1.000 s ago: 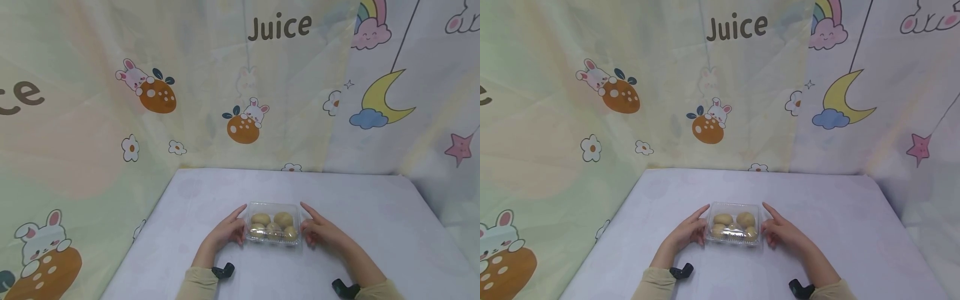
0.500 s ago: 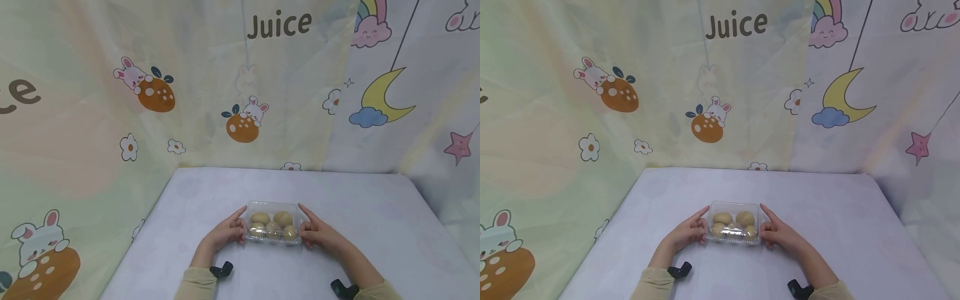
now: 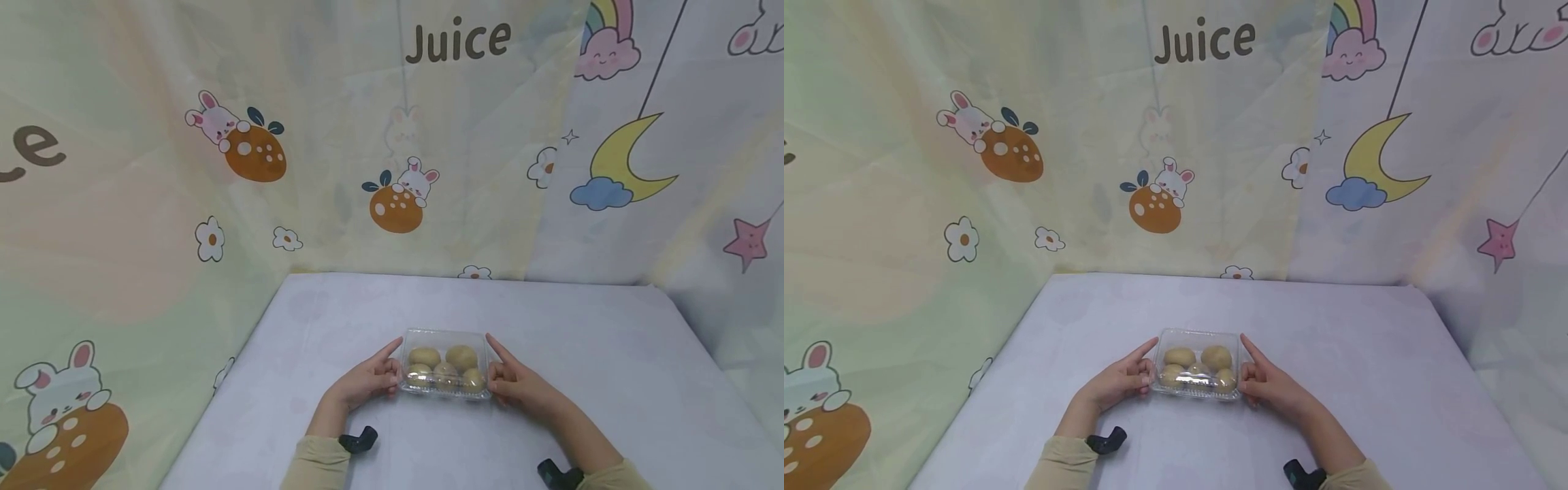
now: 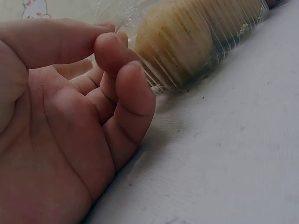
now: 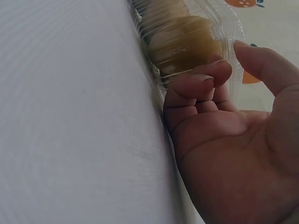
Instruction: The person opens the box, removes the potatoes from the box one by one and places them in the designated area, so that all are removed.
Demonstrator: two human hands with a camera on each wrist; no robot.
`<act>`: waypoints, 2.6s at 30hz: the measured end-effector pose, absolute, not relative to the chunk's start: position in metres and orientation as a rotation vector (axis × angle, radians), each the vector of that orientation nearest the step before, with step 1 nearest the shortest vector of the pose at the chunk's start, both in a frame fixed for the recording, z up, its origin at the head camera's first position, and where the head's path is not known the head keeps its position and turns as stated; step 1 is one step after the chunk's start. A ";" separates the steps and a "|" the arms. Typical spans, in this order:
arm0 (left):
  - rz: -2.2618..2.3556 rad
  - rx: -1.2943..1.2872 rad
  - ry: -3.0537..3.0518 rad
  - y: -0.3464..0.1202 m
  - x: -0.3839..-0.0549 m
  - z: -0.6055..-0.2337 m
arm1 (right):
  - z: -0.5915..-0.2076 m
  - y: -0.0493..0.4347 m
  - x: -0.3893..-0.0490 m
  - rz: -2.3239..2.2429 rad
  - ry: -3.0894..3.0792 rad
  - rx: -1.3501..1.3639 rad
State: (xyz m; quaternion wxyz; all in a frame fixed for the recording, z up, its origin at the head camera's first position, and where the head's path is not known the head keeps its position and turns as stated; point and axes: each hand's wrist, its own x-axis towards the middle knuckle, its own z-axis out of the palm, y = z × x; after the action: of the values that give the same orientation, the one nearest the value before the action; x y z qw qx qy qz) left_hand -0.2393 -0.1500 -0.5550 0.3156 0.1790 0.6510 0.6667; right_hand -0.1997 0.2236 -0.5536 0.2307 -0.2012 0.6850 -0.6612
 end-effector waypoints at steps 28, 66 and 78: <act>1.781 0.111 2.092 -0.123 -0.232 -0.558 | -0.555 0.225 -0.202 -1.909 1.673 -0.552; 1.741 0.138 2.251 -0.116 -0.227 -0.558 | -0.547 0.218 -0.197 -1.856 1.813 -0.475; 1.734 0.116 2.250 -0.116 -0.228 -0.559 | -0.534 0.222 -0.198 -1.535 2.690 -0.690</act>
State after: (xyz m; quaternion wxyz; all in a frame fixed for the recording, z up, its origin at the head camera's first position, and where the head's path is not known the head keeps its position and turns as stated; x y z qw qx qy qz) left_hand -0.2278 -0.1159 -0.5592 0.1487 0.0403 0.7827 0.6030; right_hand -0.1979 0.2225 -0.5345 -0.0157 -0.2173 0.8476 -0.4838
